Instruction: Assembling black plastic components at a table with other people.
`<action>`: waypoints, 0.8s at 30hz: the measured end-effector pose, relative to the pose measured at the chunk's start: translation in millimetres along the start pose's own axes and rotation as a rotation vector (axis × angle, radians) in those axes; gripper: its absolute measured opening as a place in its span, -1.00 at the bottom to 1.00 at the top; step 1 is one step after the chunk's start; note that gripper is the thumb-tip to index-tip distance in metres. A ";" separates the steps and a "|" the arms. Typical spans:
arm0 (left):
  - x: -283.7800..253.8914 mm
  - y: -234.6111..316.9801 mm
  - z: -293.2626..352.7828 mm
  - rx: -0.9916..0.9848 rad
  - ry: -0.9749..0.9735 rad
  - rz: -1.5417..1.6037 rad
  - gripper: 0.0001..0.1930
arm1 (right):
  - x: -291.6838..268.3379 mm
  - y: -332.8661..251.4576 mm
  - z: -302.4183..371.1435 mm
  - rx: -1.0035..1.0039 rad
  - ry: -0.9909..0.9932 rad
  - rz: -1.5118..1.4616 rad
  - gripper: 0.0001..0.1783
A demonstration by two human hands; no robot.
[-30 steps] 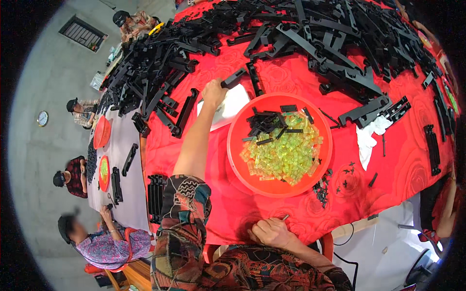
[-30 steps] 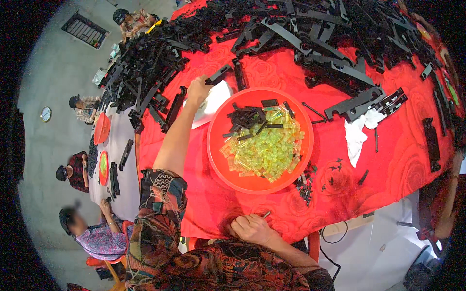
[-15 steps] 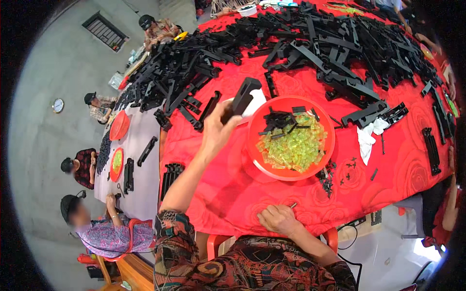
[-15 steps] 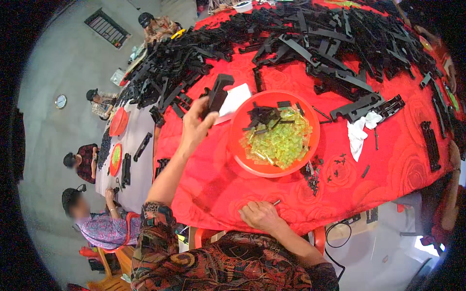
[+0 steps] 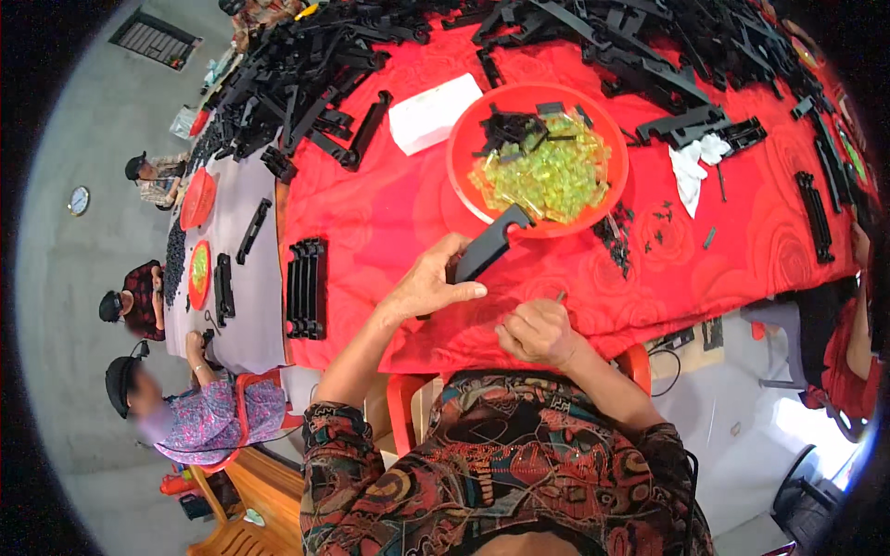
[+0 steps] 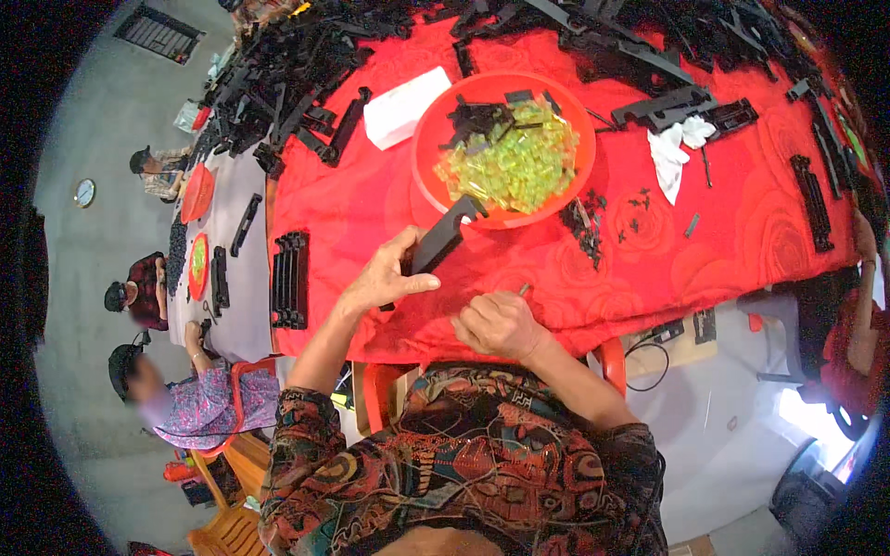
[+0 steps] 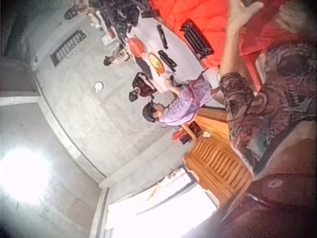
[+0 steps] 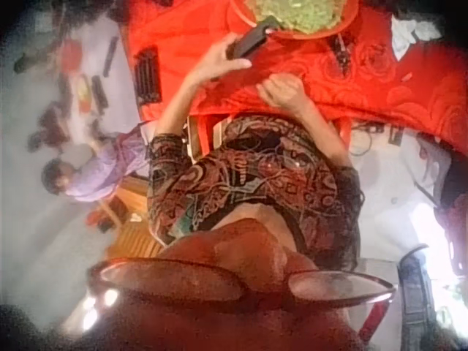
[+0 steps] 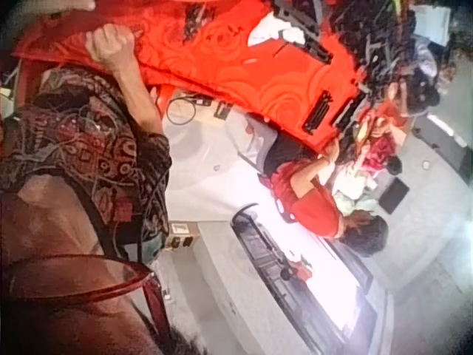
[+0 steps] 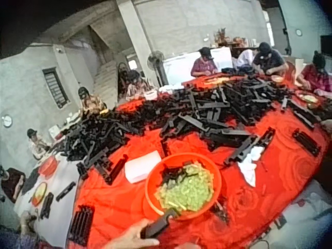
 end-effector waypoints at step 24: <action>35.9 -16.7 -38.1 0.084 0.123 -0.449 -0.81 | 29.3 -22.8 9.3 -0.038 -0.171 -0.099 -0.72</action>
Point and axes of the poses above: each hand's wrist, its own z-axis away from the middle knuckle, its own x-axis out of the palm, y = z × x, the point moved 8 cm from there along -z, towards the middle knuckle, and after that the axes turned 4 degrees about -y, right-handed, at the moved point
